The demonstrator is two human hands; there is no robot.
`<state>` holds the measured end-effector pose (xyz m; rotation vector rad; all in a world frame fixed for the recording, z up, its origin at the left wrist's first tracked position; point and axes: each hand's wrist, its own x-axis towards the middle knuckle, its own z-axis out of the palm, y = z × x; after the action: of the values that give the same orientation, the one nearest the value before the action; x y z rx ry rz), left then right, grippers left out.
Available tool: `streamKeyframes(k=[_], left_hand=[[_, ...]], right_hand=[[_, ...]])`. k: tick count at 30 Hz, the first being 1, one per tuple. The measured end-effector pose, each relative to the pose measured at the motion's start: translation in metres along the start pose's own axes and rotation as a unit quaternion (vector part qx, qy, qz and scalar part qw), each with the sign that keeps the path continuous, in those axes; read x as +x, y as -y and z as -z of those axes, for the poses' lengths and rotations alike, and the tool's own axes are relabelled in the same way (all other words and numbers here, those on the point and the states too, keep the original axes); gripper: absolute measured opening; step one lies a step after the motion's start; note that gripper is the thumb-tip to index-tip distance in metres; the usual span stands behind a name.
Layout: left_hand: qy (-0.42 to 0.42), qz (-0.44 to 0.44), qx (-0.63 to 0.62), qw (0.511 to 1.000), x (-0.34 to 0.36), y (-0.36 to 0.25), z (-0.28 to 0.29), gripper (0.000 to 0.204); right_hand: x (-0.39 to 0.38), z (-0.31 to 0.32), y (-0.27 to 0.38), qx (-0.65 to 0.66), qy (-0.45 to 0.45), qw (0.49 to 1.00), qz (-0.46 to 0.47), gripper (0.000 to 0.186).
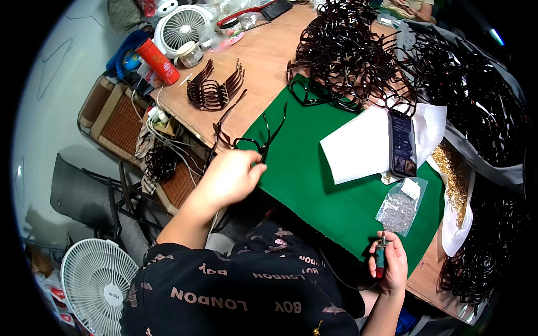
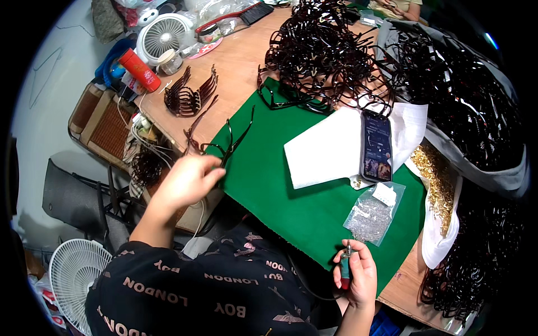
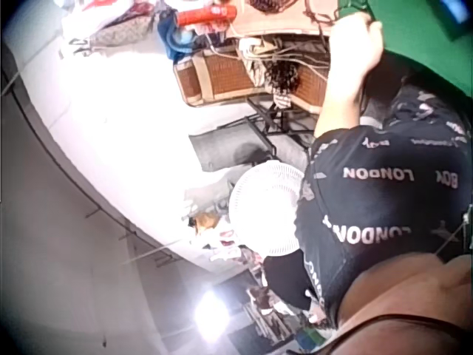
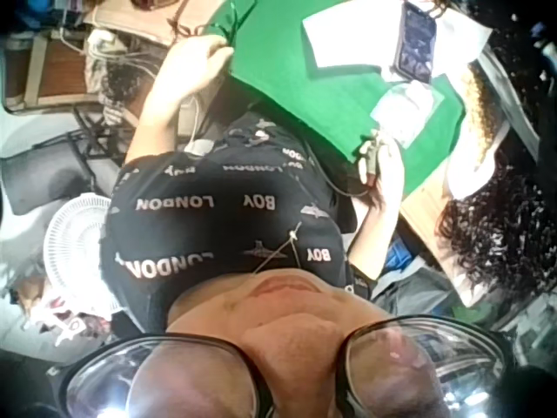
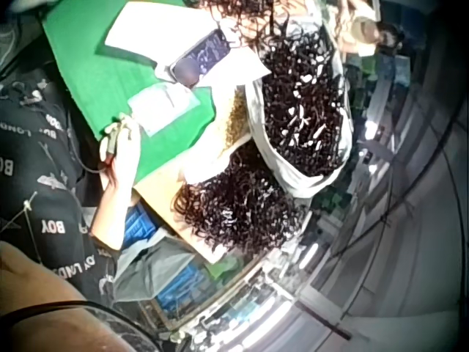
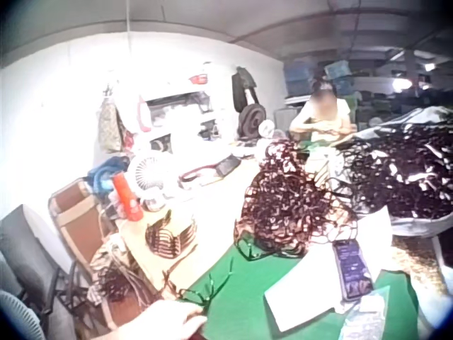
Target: The person repeatedly picks up eyeglasses from a pile, uses a screwdriver to tighten screws on the frames, and places them back on the table. The process is repeated for multiple pairs of glasses.
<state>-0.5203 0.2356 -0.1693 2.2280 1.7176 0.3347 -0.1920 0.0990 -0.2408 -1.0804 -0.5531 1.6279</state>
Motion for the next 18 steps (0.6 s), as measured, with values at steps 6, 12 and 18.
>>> streamKeyframes(k=[6,12,18], left_hand=[[-0.106,-0.208,0.07,0.97,0.108,0.013,-0.004,0.027],[0.006,0.131,-0.343,0.93,0.281,0.106,-0.044,0.039],[0.08,0.054,-0.154,0.983,0.298,0.079,-0.059,0.013]], right_hand=[[-0.006,0.004,0.0,0.015,0.007,1.0,0.024,0.035],[-0.019,-0.004,0.015,-0.132,-0.082,0.987,0.046,0.029],[-0.025,0.002,0.027,-0.553,-0.238,0.786,0.143,0.029]])
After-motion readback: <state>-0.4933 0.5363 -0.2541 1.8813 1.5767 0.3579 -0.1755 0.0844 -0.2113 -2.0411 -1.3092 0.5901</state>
